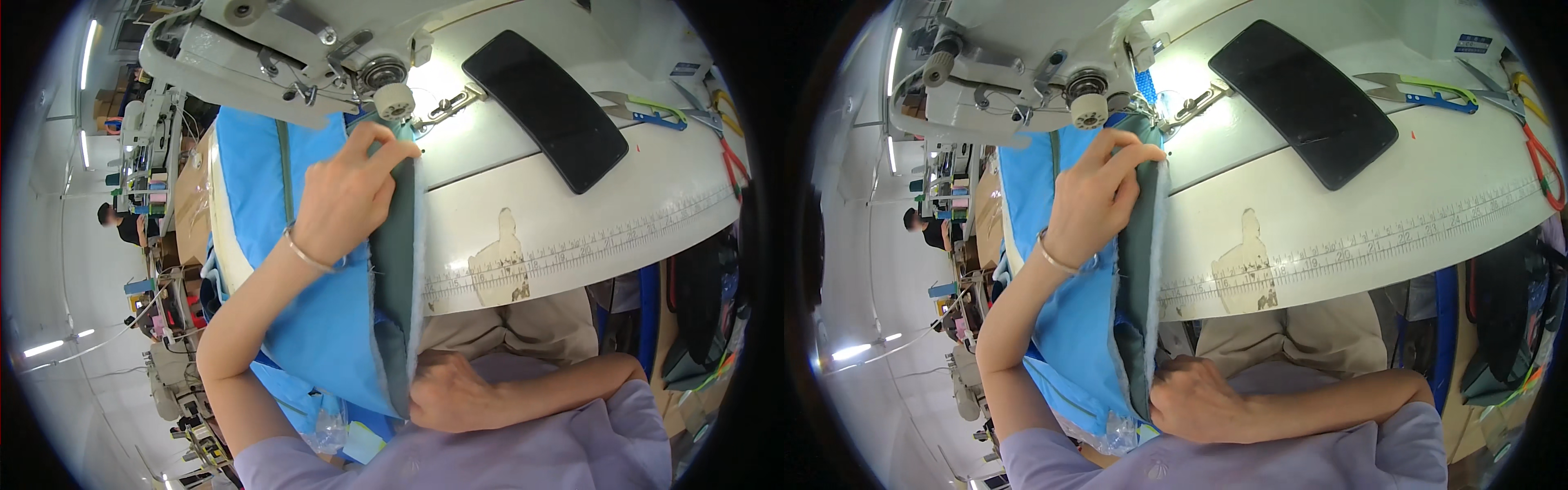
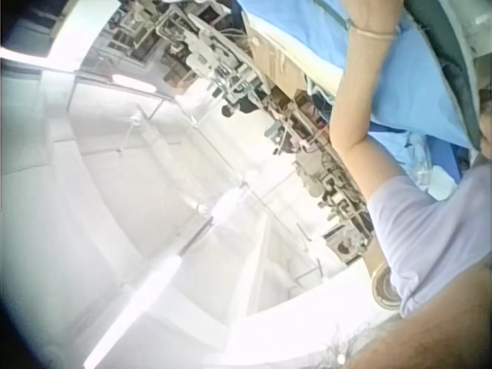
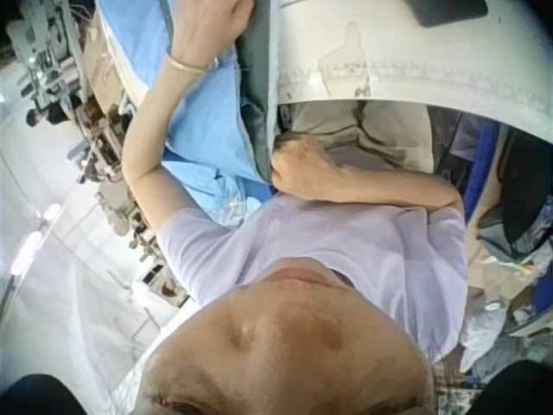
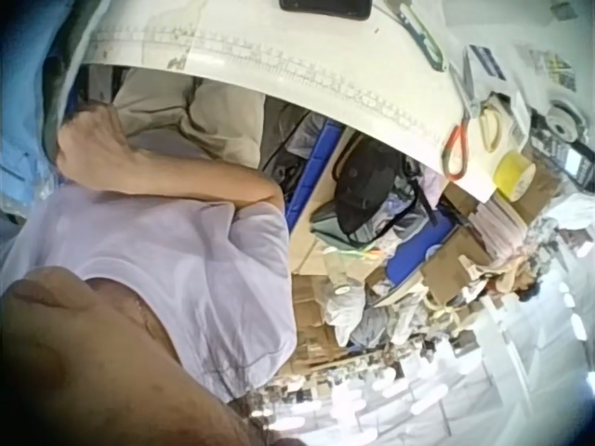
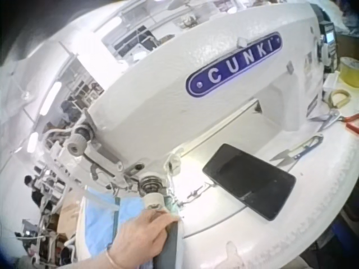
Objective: The person sews a blue and green fabric bag using a sewing machine. They align the edges of the bag, guide it under the needle, and sew along the seams. The person repeatedly adjusts the fabric and checks the stitching throughout the process.
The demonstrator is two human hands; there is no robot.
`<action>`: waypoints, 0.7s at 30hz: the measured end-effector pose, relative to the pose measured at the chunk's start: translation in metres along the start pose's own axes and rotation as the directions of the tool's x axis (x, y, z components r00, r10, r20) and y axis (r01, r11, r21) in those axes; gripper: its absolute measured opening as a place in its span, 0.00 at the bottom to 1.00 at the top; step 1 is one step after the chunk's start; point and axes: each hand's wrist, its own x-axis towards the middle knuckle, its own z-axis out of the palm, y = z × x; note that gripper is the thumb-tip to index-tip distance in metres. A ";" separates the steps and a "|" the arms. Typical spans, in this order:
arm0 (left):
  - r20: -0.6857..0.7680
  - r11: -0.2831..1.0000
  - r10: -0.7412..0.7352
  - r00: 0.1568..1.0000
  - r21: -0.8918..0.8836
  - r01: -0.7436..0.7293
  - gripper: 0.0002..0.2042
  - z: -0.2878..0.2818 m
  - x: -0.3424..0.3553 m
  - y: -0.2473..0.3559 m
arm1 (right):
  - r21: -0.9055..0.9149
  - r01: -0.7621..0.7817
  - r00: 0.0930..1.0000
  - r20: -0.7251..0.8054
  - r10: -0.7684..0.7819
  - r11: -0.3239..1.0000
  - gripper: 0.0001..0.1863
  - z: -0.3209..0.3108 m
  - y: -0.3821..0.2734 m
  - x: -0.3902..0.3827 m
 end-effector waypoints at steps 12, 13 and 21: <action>0.225 0.899 0.412 0.883 0.056 -0.434 0.08 0.001 0.032 -0.009 | -0.033 -0.056 0.995 0.079 0.058 0.998 0.11 -0.010 0.004 -0.010; 0.247 0.897 0.432 0.868 -0.013 -0.443 0.08 -0.003 0.027 -0.002 | -0.036 -0.045 0.997 0.061 0.047 0.998 0.10 -0.009 0.007 -0.012; 0.286 0.898 0.403 0.869 -0.303 -0.317 0.09 -0.007 -0.033 0.050 | -0.021 -0.205 0.969 0.137 0.206 0.978 0.12 -0.001 0.030 -0.019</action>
